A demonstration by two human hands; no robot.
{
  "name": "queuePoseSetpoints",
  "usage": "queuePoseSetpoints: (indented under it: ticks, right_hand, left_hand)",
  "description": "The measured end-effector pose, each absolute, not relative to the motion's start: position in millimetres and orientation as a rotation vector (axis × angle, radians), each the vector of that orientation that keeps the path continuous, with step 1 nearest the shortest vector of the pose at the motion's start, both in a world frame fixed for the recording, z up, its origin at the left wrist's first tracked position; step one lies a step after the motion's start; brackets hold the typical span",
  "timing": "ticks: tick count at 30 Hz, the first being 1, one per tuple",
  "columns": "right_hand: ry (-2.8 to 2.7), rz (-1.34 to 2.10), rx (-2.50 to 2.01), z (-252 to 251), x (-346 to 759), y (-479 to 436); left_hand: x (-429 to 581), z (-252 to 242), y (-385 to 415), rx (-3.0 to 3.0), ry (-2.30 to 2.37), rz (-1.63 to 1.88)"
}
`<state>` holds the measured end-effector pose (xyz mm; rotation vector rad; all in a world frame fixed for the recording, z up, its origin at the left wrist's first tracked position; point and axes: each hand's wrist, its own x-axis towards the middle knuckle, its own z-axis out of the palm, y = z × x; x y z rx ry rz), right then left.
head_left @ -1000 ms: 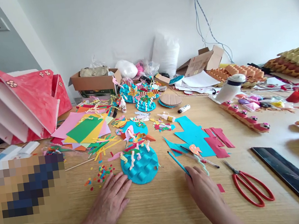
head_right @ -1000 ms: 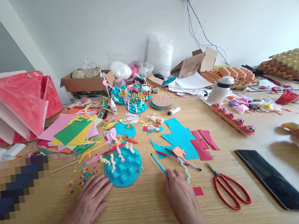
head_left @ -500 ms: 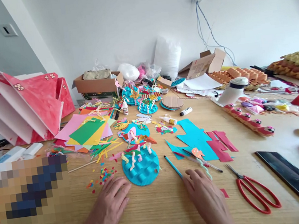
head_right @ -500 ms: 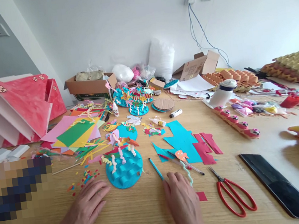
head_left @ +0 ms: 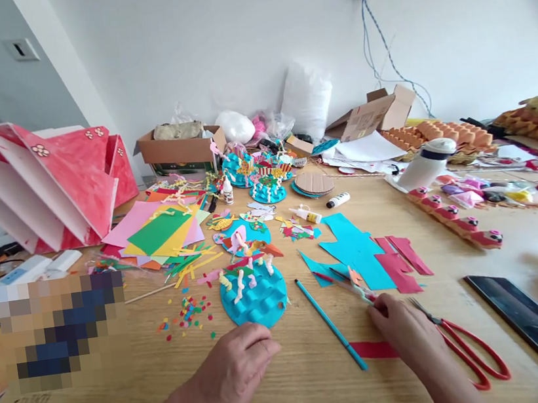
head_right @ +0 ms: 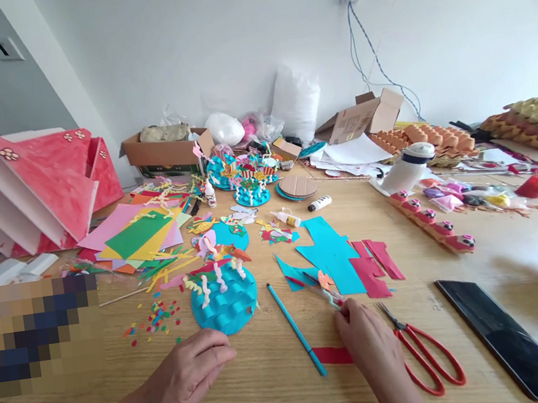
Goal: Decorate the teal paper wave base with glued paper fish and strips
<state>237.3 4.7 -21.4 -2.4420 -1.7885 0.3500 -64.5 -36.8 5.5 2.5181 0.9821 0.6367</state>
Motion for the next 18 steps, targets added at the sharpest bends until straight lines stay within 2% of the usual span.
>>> queuePoseSetpoints:
  ticks: [4, 10, 13, 18]
  right_hand:
    - [-1.655, 0.482, -2.256, -19, 245, 6]
    - [-1.050, 0.798, -1.787, -7, 249, -8]
    - [-0.824, 0.990, -1.516, 5, 230, -19]
    - [-1.040, 1.008, -1.421, 20, 182, -29]
  left_hand:
    - [-59, 3, -32, 2.466, 0.942, 0.654]
    - [-47, 7, -25, 2.191, 0.868, 0.775]
    - [-31, 16, -23, 1.872, 0.890, 0.779]
    - [1, 20, -19, 1.057, 0.689, 0.689]
